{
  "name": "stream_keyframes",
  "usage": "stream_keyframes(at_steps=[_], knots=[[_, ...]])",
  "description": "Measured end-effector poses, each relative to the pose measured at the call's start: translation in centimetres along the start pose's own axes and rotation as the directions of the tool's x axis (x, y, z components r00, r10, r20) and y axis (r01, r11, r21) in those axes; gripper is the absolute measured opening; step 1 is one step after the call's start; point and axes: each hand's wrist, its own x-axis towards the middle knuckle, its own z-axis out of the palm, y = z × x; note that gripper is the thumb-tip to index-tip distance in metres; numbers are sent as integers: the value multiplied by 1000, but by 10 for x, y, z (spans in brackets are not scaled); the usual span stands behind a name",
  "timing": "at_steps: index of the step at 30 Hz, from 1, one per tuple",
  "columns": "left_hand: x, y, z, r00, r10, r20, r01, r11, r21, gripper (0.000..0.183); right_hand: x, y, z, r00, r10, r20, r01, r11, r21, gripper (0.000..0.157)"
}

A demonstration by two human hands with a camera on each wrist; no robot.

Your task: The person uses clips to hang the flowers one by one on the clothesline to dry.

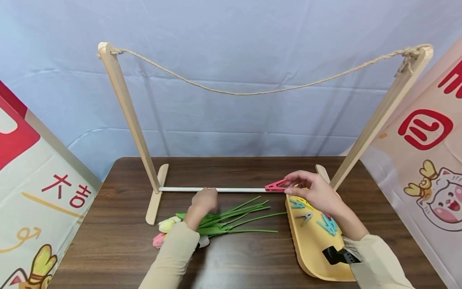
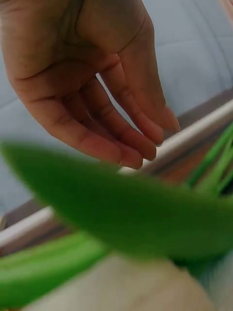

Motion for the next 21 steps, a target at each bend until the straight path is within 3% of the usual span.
stream_keyframes(at_steps=[6,21], knots=[[4,0,13,997,-50,65,45,996,73,19,-2,3,0,1000,28,2,-28,1000,-12,23],[1,0,14,993,-7,118,-3,996,90,14,-5,7,-2,998,55,10,-54,997,-54,24]])
